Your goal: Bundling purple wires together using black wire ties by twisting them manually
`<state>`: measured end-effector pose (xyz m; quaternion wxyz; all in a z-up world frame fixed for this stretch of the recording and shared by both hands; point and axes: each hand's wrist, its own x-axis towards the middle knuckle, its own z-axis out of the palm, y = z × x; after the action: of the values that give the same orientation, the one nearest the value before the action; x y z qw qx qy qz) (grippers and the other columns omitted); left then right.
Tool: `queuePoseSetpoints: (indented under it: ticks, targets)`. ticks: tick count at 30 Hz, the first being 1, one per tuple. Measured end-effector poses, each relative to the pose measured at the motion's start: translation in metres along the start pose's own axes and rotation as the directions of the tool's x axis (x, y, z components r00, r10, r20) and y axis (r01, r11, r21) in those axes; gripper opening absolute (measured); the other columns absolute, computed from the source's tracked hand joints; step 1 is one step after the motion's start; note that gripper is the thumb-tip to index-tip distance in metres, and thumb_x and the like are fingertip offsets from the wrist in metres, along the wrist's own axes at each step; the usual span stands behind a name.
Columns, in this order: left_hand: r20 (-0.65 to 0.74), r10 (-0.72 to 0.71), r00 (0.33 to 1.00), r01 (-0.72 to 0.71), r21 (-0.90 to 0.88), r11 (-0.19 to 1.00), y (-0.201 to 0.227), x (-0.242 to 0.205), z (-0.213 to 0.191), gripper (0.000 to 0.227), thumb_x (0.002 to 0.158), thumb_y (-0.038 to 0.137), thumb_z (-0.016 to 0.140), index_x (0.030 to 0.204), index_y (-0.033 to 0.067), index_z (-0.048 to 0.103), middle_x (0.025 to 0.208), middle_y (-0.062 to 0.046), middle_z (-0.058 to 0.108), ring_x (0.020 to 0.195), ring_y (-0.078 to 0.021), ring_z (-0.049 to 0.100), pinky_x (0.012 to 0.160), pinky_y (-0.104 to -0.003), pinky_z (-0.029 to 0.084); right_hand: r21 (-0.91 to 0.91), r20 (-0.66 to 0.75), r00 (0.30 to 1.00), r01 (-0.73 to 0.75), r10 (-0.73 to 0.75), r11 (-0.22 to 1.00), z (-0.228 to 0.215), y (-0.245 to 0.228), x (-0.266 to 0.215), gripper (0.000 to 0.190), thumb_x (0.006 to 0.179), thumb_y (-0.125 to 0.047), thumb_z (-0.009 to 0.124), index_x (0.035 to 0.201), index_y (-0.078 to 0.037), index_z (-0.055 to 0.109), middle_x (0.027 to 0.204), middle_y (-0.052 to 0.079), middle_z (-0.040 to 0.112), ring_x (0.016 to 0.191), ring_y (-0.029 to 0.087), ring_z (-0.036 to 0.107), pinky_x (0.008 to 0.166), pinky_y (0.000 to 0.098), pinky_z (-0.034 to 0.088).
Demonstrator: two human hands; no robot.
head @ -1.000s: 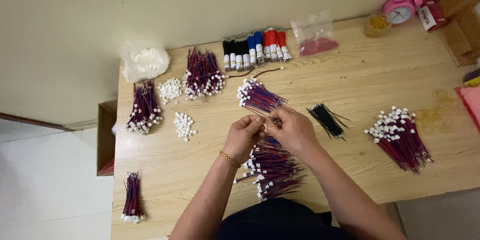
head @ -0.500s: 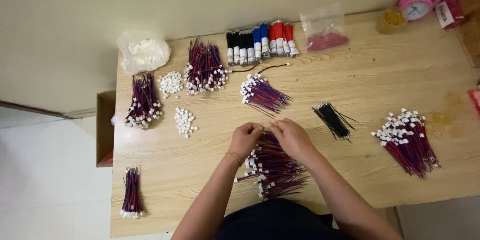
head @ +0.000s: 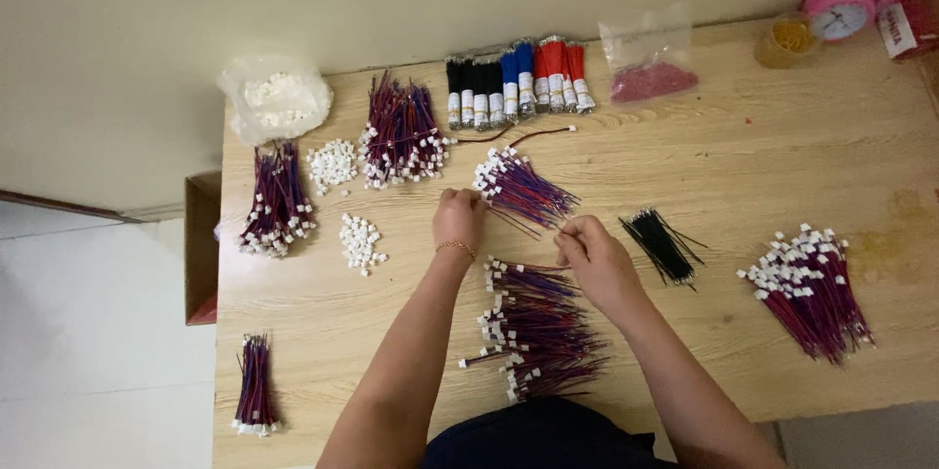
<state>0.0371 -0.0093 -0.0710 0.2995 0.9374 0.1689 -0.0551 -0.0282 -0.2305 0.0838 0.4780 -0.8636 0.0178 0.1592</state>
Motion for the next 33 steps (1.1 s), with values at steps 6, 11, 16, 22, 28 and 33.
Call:
queuePoseSetpoints:
  ticks: [6,11,16,22,28,33]
  targets:
    - [-0.024,0.042,0.999,-0.043,-0.049,0.998,-0.012,-0.006,0.000,0.020,0.081,0.038,0.070,0.091,0.0219,0.069,0.088,-0.004,0.063,0.089,-0.0293,0.069,0.081,-0.042,0.056,0.165,-0.055,0.998,0.046,-0.038,0.985,-0.004,-0.020,-0.010,0.012,0.090,-0.017,0.069,0.099,-0.009,0.072,0.075,0.010,0.072,0.075,0.014,0.065,0.072,0.0316,0.053]
    - [-0.051,0.034,0.998,-0.048,-0.308,0.950,0.003,-0.043,-0.050,0.022,0.075,0.031,0.079,0.093,0.0220,0.070,0.083,-0.001,0.071,0.085,-0.0216,0.070,0.074,-0.036,0.056,0.249,-0.082,0.989,0.142,-0.125,0.958,-0.008,-0.043,-0.017,0.011,0.091,-0.013,0.067,0.098,-0.006,0.073,0.078,0.009,0.071,0.077,0.014,0.060,0.075,0.0315,0.052]
    - [-0.093,0.064,0.994,-0.105,-0.557,0.824,0.028,-0.091,-0.100,0.016,0.076,0.016,0.081,0.091,0.0176,0.075,0.082,-0.006,0.072,0.074,-0.0194,0.071,0.065,-0.030,0.059,0.144,-0.154,0.954,0.280,-0.259,0.949,-0.012,-0.061,-0.034,0.011,0.086,-0.012,0.071,0.095,-0.005,0.073,0.079,0.013,0.072,0.076,0.019,0.068,0.072,0.0342,0.053]
    - [0.016,0.111,0.994,-0.040,-0.874,0.485,0.070,-0.136,-0.131,0.015,0.082,0.002,0.074,0.098,0.0026,0.074,0.092,-0.012,0.071,0.074,-0.0181,0.069,0.066,-0.030,0.063,-0.059,-0.187,0.880,0.434,-0.437,0.899,-0.018,-0.083,-0.050,0.010,0.080,-0.013,0.075,0.088,-0.008,0.074,0.075,0.009,0.068,0.073,0.021,0.067,0.068,0.0307,0.053]
    - [0.146,0.238,0.960,0.125,-0.987,0.100,0.084,-0.151,-0.123,0.015,0.089,0.000,0.064,0.104,-0.0032,0.068,0.094,-0.013,0.070,0.080,-0.0192,0.071,0.072,-0.031,0.064,-0.088,-0.227,0.853,0.462,-0.469,0.882,-0.024,-0.097,-0.066,0.006,0.079,-0.012,0.075,0.082,-0.008,0.072,0.070,0.007,0.064,0.064,0.017,0.066,0.052,0.0262,0.051]
    - [0.230,0.267,0.936,0.267,-0.958,-0.109,0.079,-0.152,-0.110,0.015,0.091,0.001,0.062,0.105,-0.0025,0.065,0.092,-0.012,0.069,0.080,-0.0195,0.072,0.071,-0.028,0.064,-0.026,-0.212,0.872,0.446,-0.441,0.895,-0.026,-0.100,-0.070,0.006,0.077,-0.010,0.075,0.081,-0.006,0.071,0.067,0.009,0.062,0.062,0.019,0.064,0.052,0.0282,0.051]
